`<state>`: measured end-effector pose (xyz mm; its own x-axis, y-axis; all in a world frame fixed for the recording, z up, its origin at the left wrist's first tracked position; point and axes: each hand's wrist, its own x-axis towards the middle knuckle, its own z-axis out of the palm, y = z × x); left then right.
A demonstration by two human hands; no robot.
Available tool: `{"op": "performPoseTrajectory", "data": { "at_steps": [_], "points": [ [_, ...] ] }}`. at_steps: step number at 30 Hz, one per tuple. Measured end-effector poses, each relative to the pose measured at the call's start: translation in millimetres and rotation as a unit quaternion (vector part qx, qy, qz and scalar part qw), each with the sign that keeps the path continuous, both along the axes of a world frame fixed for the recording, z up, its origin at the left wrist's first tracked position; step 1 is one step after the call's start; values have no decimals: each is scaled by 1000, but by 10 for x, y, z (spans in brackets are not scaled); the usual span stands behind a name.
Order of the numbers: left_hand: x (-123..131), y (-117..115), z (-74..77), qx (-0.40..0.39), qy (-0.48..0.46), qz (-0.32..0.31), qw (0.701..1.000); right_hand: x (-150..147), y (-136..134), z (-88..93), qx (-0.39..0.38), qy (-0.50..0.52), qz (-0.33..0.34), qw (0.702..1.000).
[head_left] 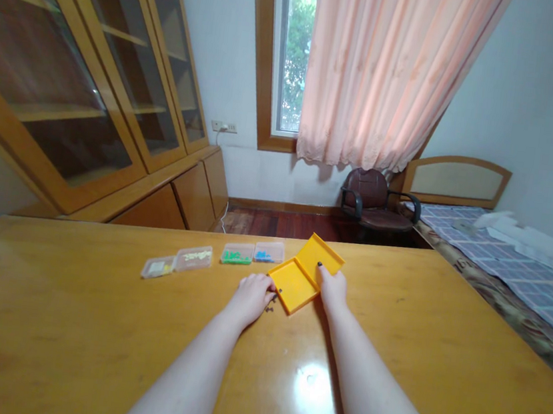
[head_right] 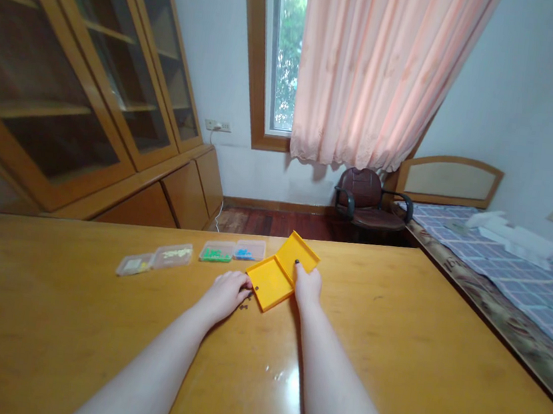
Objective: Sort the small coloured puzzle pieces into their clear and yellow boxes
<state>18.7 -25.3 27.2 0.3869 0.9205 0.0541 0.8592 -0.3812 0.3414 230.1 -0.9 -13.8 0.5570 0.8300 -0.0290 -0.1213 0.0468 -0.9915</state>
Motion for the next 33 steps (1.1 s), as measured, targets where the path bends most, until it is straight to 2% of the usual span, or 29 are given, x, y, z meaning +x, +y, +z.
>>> {"op": "performPoseTrajectory", "data": {
  "at_steps": [11,16,19,23,29,33],
  "points": [
    [-19,20,15,11,36,8,999,3,-6,-6,2,-6,6,1000],
    [-21,36,64,61,-46,39,996,-19,-21,18,7,-2,13,1000],
    [5,27,63,62,-97,23,993,-28,-29,23,14,4,28,1000],
    [9,26,35,43,-112,-4,993,-19,-20,6,6,-4,23,1000],
    [-118,40,106,30,-69,-3,997,-11,2,2,8,6,6,1000],
    [-116,16,113,-1,-27,-43,999,-20,-21,43,14,19,9,1000]
  ]
}}
